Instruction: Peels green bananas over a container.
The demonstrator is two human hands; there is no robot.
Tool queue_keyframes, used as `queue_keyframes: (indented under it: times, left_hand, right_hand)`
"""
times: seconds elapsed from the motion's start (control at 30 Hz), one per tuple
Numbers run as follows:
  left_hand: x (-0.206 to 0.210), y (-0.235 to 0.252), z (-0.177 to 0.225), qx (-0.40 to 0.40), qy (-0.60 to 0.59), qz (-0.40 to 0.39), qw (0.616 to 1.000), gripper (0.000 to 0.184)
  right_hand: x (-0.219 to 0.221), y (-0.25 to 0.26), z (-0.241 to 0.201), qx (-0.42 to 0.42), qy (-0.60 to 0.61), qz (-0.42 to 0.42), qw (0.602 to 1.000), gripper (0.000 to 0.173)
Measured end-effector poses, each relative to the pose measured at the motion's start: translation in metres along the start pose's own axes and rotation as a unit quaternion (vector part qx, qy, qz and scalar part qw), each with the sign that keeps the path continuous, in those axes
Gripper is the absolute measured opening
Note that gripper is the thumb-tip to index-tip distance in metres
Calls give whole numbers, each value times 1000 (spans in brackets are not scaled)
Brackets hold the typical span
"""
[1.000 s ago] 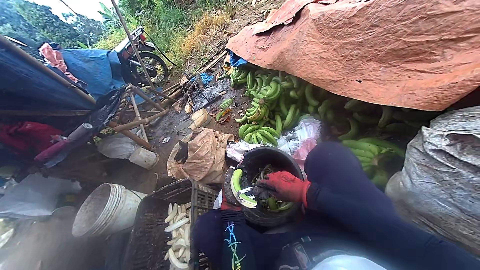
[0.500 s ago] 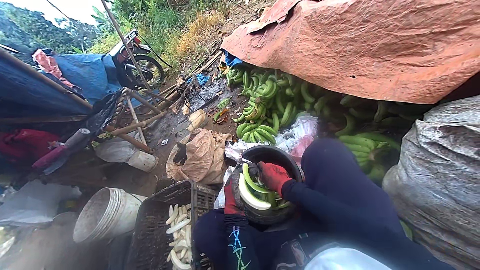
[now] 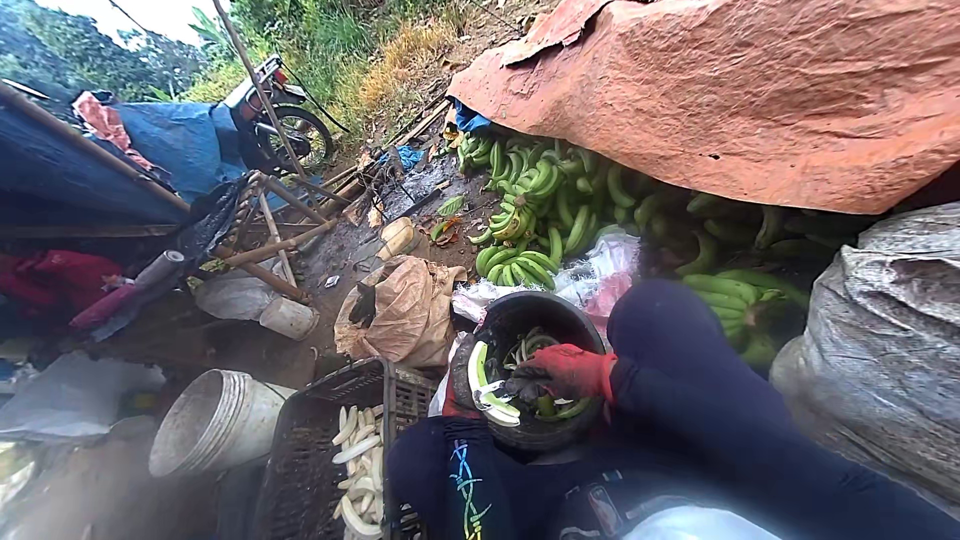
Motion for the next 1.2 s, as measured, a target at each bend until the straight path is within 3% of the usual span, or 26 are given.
queue_keyframes:
  times: [0.03, 0.1, 0.17, 0.23, 0.4, 0.67, 0.73, 0.83, 0.9, 0.93, 0.97, 1.0, 1.1, 1.2]
  left_hand:
    - [-9, 4, -5, 11, 10, -53, 998, 38]
    - [29, 0, 3, -16, 34, 14, 999, 42]
    - [56, 5, 5, 25, 94, 56, 994, 50]
    - [54, 2, 5, 63, 195, 51, 977, 51]
    - [52, -3, 2, 32, 357, 83, 930, 43]
    - [38, -7, -2, 28, 321, 110, 940, 45]
    - [26, -6, 1, 20, 299, 118, 947, 45]
    - [12, 8, -4, 32, 247, 108, 962, 42]
    - [28, 3, 0, 38, 201, 61, 977, 42]
    - [56, -9, 8, 13, 192, 97, 976, 38]
    - [97, -22, 18, -42, 207, 189, 959, 33]
    - [113, -31, 22, -60, 185, 175, 965, 34]
    - [68, -16, -1, -62, 97, 45, 992, 37]
    - [33, 1, -19, -91, 64, 44, 993, 44]
  right_hand:
    - [0, 6, -2, 25, -15, 26, 999, 39]
    - [-3, 15, -4, 81, -35, 76, 993, 39]
    - [-8, 17, -6, 124, -27, 89, 988, 43]
    - [-10, 18, -7, 145, -20, 96, 985, 41]
    - [-9, 23, -8, 201, -7, 103, 974, 41]
    - [-18, 19, 26, 282, 32, 135, 949, 37]
    - [-19, 11, 37, 237, 53, 139, 960, 36]
    - [-9, -4, 36, 81, 184, 80, 976, 32]
    - [4, -17, 17, 22, 318, -10, 948, 27]
    - [9, -19, 10, 8, 335, -41, 941, 26]
    - [11, -17, 7, 1, 301, -44, 952, 25]
    - [10, -13, 6, 6, 234, -26, 972, 27]
    - [5, 8, 16, 97, 36, 75, 992, 37]
    - [-12, 15, 25, 239, -6, 168, 956, 38]
Point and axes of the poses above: each hand's wrist, its own y-axis towards the middle knuckle, its own x-axis out of the palm, z = x × y, the point moved 3 cm from there along y, towards the middle knuckle, and after that the axes turned 6 degrees about -y, right-handed, at the moved point
